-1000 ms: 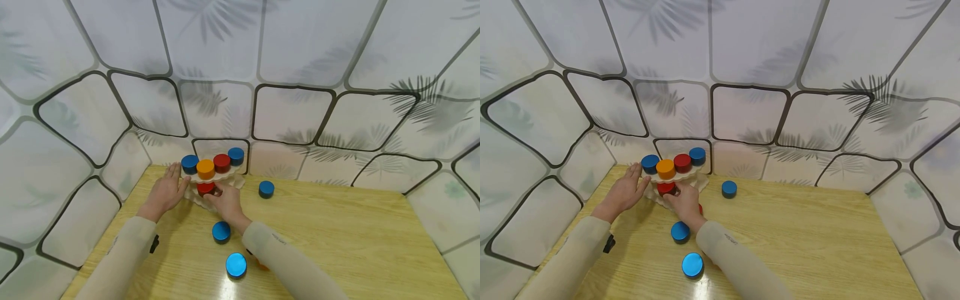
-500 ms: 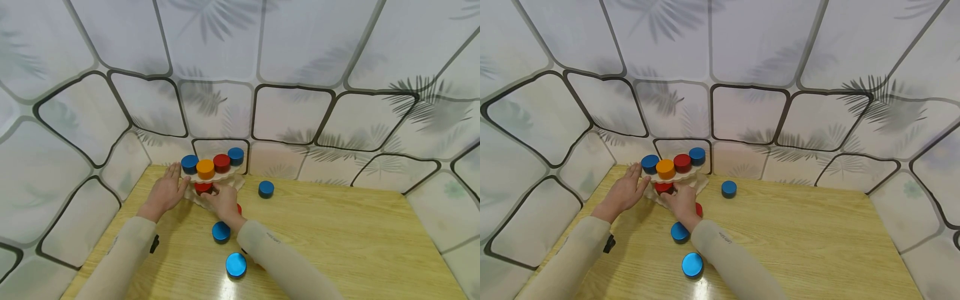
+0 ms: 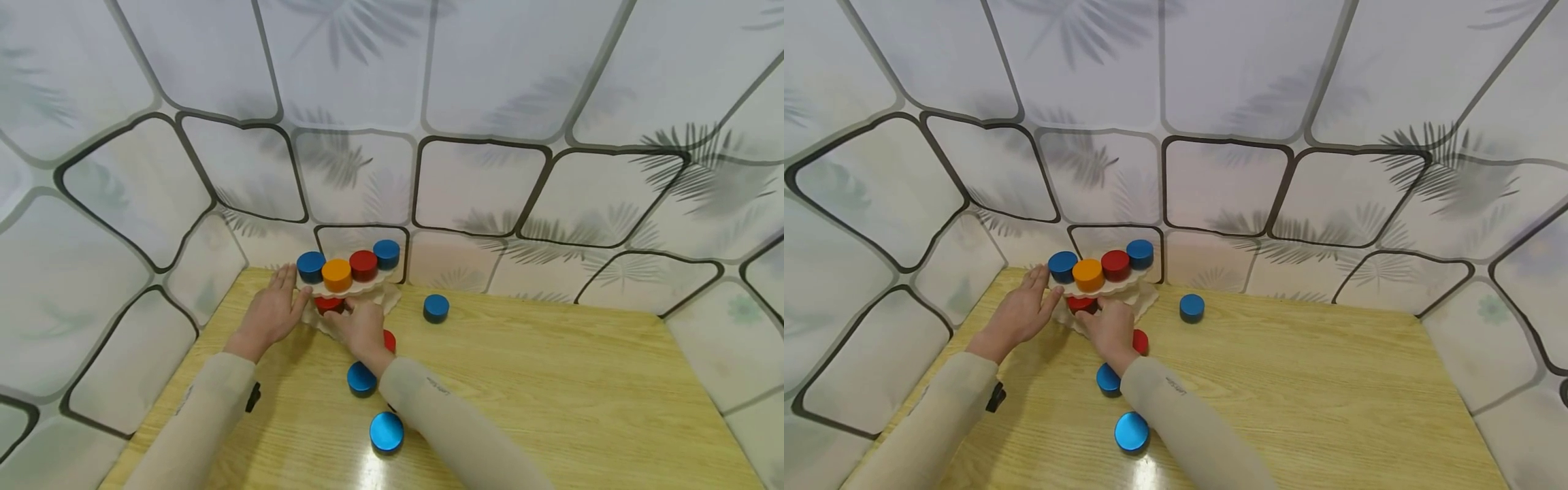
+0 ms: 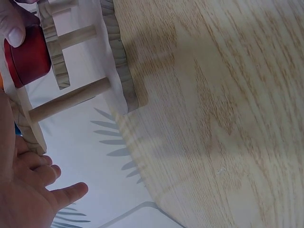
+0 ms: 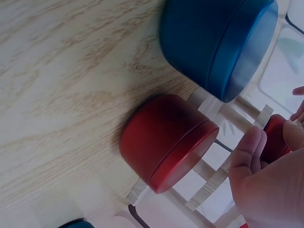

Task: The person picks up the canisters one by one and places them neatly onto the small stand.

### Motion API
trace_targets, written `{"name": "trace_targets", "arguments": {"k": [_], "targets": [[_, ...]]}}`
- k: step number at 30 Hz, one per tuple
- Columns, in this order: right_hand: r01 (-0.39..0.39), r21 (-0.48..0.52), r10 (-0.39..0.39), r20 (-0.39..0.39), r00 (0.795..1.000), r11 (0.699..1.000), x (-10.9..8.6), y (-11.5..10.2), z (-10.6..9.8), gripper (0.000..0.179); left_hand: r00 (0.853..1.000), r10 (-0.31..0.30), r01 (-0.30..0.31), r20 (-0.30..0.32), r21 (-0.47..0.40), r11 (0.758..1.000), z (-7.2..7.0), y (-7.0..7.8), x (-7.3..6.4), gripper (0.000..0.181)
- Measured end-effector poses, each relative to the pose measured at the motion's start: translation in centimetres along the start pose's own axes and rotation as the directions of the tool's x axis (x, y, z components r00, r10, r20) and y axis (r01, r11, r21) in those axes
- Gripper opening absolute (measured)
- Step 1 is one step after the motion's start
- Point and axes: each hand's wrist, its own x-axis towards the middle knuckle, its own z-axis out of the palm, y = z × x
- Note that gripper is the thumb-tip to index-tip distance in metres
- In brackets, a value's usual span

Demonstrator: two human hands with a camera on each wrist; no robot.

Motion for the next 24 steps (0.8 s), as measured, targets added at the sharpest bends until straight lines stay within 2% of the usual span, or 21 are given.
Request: {"name": "trace_targets", "arguments": {"k": [3,11,21,24], "targets": [[-0.012,-0.007,0.012,-0.001,1.0,1.0,0.1,-0.1,0.1,0.035,1.0,-0.001,0.001,0.003,-0.002,1.0,0.0,0.0,0.1,0.074],[-0.041,-0.006,0.041,-0.008,0.999,0.999,-0.1,-0.4,0.3,0.025,1.0,-0.002,0.002,0.007,0.005,1.0,-0.1,0.0,0.0,0.074],[0.006,0.032,-0.008,0.039,0.999,0.999,-0.1,0.3,-0.9,0.017,1.0,-0.006,0.006,0.005,0.005,1.0,-0.1,0.0,0.0,0.074],[0.012,0.019,-0.013,0.053,0.999,1.0,-0.2,0.8,-1.5,0.024,1.0,-0.002,0.002,0.003,0.002,1.0,0.0,0.0,0.0,0.074]]}}
